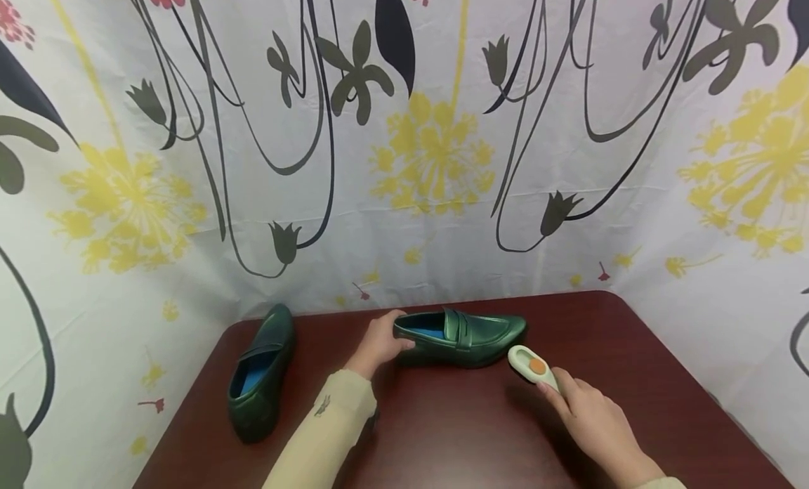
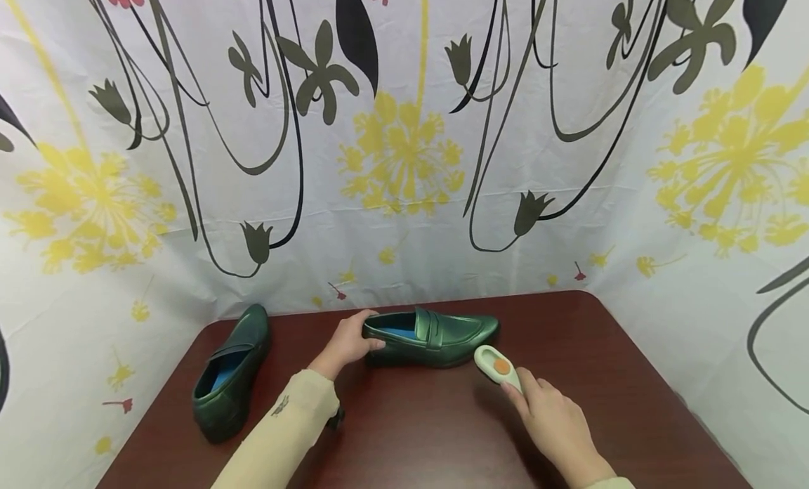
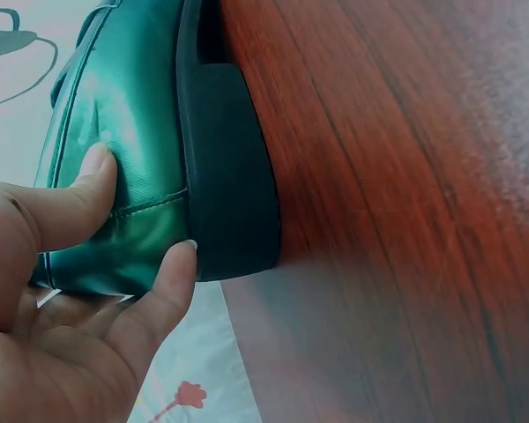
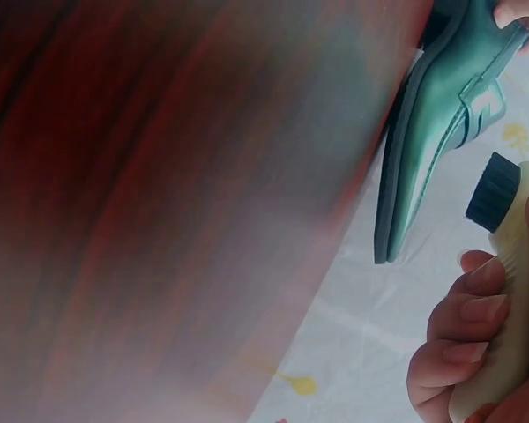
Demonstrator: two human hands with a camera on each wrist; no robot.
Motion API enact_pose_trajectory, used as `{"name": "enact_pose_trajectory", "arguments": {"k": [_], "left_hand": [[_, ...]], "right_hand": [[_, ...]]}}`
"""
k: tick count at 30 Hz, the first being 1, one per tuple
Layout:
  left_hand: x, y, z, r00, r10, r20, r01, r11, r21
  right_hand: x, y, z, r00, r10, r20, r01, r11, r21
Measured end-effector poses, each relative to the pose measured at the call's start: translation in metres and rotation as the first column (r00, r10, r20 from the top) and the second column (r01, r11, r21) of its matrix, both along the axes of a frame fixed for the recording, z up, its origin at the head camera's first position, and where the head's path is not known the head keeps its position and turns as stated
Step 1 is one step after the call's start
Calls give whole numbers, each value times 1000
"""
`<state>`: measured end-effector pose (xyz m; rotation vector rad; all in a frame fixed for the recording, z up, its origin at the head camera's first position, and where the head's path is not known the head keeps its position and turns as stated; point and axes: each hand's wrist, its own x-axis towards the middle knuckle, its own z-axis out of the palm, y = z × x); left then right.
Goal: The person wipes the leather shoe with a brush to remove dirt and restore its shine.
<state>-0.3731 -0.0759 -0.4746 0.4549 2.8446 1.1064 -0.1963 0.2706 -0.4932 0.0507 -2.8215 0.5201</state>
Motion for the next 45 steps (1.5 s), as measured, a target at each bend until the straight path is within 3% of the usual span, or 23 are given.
{"name": "enact_pose_trajectory", "arguments": {"k": [6,16,24,27,34,40,45], "left_hand": [[-8,5,6,999,34,28,-34,999,-8],[-22,11,5,996,73,42,-73,997,-6],[-20,9,6,993,85,78,-88,996,34],[-16,7,5,994,75,85,-80,995,55],[2,-9,0,998,57,-14,-57,998,19],[27,-36,-5,996,44,-73,-47,998,-37],[53,-60,-10,988,98,-118,-109,990,-88]], "right_hand": [[1,-3,3,1000,8,-2,-8,1000,-13],[-3,-10,4,1000,7,26,-7,1000,-19],[-4,-11,6,998,19,58,-17,999,-31],[-3,-11,6,996,11,84,-7,999,-46],[1,-15,4,990,12,138,0,997,-81],[5,-20,2,995,17,93,-10,997,-80],[7,-25,0,998,32,55,-28,998,-62]]}}
